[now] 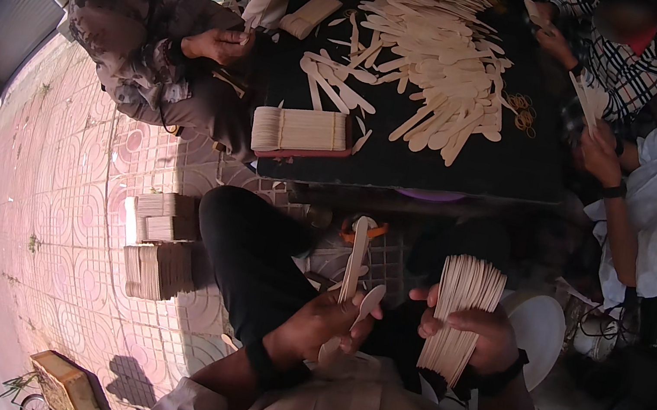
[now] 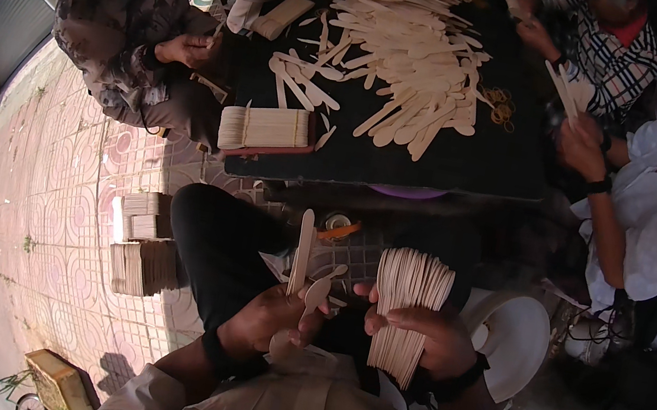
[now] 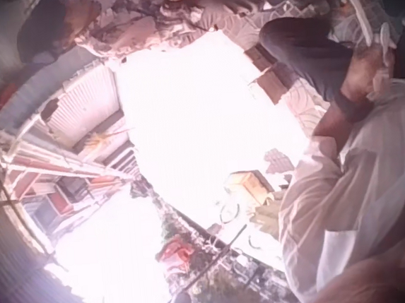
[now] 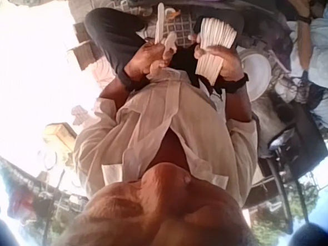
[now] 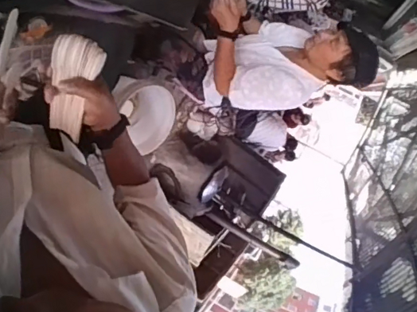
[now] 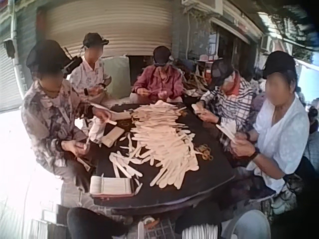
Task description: Bundling wooden spoons using rubber bands while sitting at a table with others.
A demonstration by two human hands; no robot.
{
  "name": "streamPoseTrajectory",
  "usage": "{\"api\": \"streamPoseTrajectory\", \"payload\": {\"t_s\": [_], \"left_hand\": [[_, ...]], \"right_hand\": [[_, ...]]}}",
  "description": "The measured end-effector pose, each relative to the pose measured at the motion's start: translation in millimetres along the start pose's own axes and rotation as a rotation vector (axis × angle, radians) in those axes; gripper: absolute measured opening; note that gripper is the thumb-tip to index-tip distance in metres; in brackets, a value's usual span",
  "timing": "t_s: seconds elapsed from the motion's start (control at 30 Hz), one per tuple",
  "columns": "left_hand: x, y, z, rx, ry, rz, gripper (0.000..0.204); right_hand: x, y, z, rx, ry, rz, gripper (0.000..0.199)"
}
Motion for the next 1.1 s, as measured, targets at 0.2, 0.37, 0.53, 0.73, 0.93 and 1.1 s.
{"api": "streamPoseTrajectory", "payload": {"t_s": [0.2,0.37,0.53,0.73,0.93,1.1], "left_hand": [[2,5,-1,-0.294,0.035,-0.062,0.022],[-1,5,-4,-0.295,0.127,-0.068,0.021],[4,9,-13,-0.248,0.056,-0.124,0.018],[7,23,-10,-0.234,0.201,0.164,0.016],[-1,5,-5,-0.354,0.258,-0.140,0.032],[-4,0,-9,-0.296,0.105,-0.111,0.032]], "right_hand": [[23,-21,15,-0.422,-0.020,-0.052,0.043],[26,-21,24,-0.496,-0.023,0.024,0.040],[22,-14,23,-0.381,0.032,-0.100,0.034],[-4,-48,-13,-0.908,0.575,-0.062,0.023],[-6,-67,4,-1.495,0.681,-0.663,0.035],[-7,-45,39,-1.505,0.376,-0.886,0.043]]}}
Point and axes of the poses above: each hand's wrist, its own x-axis towards the middle knuckle, its own y-axis out of the back of the hand, z = x × y, the point moved 1 cm from there along x, towards the middle knuckle, and after that the axes turned 9 degrees about y, right-handed, at the moved point
